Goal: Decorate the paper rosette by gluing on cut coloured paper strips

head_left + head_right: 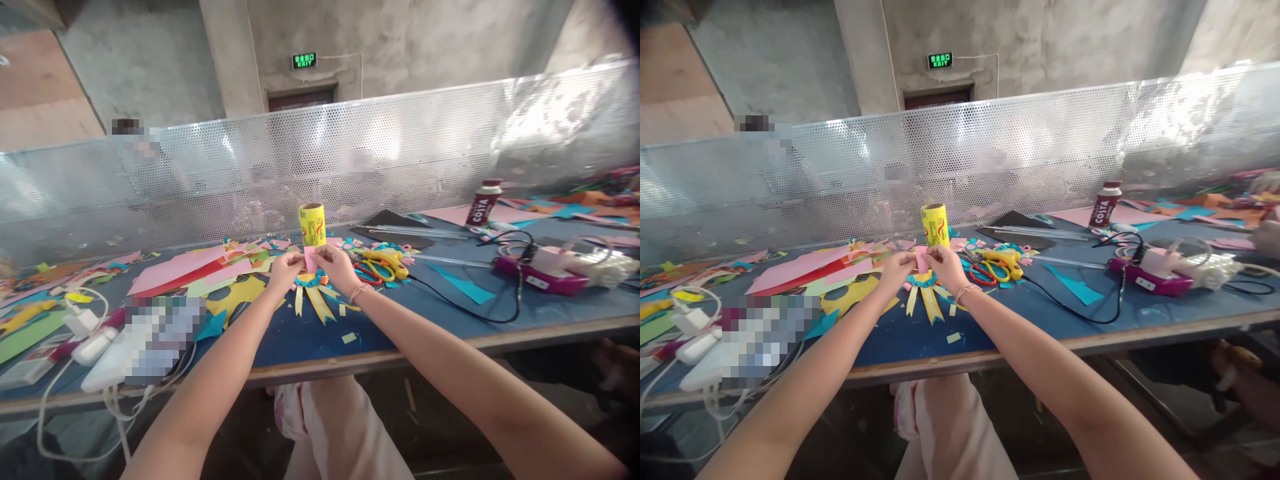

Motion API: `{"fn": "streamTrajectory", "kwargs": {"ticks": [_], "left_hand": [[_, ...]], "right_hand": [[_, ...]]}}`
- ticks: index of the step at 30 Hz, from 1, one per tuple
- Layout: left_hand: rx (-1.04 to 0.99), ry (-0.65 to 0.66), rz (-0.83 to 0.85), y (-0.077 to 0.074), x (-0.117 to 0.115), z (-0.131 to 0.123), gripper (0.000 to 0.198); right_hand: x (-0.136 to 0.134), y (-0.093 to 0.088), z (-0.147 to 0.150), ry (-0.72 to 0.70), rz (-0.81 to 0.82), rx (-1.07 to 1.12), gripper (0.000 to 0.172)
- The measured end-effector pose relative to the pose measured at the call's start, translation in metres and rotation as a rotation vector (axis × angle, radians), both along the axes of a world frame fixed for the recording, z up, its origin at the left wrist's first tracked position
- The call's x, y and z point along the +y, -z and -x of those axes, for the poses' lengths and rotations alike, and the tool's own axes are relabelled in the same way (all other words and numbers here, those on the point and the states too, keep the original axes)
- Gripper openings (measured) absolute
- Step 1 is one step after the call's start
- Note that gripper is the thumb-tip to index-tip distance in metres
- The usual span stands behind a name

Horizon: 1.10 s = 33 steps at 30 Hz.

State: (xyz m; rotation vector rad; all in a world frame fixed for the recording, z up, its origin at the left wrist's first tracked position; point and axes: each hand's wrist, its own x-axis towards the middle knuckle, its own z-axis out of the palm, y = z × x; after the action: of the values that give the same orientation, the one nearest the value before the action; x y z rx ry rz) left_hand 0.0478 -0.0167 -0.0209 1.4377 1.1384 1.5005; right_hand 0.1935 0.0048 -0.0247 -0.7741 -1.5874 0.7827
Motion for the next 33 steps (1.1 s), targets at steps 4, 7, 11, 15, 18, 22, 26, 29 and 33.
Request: {"fn": "streamTrajectory", "kwargs": {"ticks": [4,7,11,15,18,22,26,29,33], "left_hand": [[-0.013,-0.005,-0.002,-0.001,-0.001,0.000,0.008],[-0.007,-0.016,0.001,-0.001,-0.001,0.001,0.009],[0.010,-0.010,-0.002,-0.002,-0.002,0.001,0.009],[0.001,0.002,-0.028,-0.001,-0.002,0.000,0.010],[0.002,0.020,-0.030,0.000,0.000,0.001,0.010],[0.009,0.034,-0.031,0.002,0.002,0.001,0.012],[0.026,0.028,-0.044,0.000,0.001,0.000,0.013],[0.062,0.024,-0.039,-0.001,-0.003,0.000,0.015],[0.135,0.031,-0.041,-0.003,-0.008,-0.001,0.012]], "right_hand": [[0.000,0.000,0.000,-0.012,0.015,0.006,0.033],[0.001,0.001,-0.001,-0.029,0.026,0.022,0.033],[0.002,0.001,0.000,-0.038,0.034,0.040,0.031],[0.002,0.001,0.000,-0.065,0.049,0.060,0.031],[0.002,0.001,0.000,-0.080,0.054,0.079,0.033],[0.005,0.003,-0.001,-0.081,0.043,0.082,0.035],[0.007,0.005,-0.001,-0.075,0.036,0.093,0.036],[0.008,0.006,0.000,-0.067,0.035,0.109,0.038],[0.005,0.003,-0.001,-0.074,0.033,0.101,0.036]]}}
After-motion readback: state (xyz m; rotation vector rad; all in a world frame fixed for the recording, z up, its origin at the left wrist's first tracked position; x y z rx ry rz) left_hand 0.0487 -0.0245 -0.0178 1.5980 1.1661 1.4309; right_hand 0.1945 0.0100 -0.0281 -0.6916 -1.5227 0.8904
